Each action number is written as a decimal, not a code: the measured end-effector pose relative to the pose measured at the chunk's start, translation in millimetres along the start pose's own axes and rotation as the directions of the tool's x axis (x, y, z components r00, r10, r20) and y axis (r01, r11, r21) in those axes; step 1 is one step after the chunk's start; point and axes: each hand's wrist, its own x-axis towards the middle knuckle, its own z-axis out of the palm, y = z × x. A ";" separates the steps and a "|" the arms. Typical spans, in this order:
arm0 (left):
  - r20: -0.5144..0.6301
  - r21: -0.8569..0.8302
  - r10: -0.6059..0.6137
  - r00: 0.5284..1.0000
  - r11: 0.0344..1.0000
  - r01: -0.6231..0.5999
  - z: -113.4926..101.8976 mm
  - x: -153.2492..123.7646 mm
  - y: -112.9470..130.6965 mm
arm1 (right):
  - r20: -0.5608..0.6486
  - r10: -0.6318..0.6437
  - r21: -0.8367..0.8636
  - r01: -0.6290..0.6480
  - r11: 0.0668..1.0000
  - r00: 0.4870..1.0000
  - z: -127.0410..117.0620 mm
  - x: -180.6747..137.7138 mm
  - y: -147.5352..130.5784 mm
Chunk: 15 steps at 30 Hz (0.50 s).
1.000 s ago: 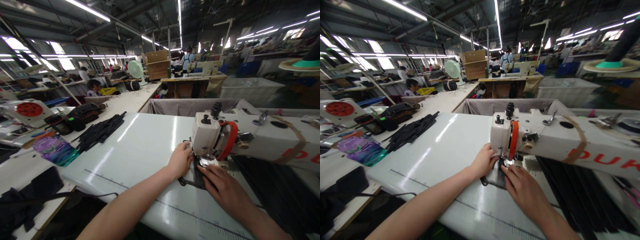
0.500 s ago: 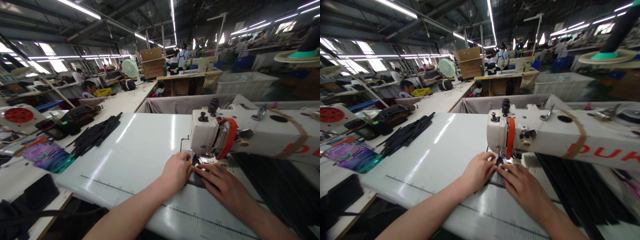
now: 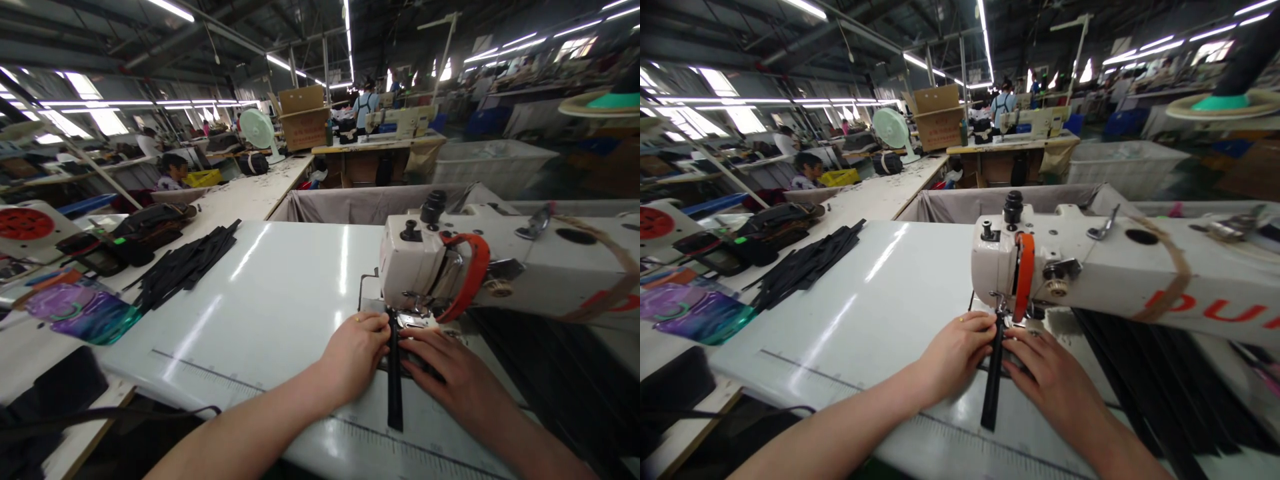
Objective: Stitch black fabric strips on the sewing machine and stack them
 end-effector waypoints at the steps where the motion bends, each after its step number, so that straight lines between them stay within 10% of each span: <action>1: 0.008 0.002 -0.002 1.000 1.000 0.002 -0.6 0.8 1.0 | 0.002 0.001 0.001 -0.001 1.000 1.000 -0.4 0.2 -0.1; 15: -0.026 0.026 -0.032 0.999 0.999 0.032 4.1 3.5 0.8 | 0.079 -0.122 0.265 0.097 0.959 0.989 -21.1 6.8 -21.5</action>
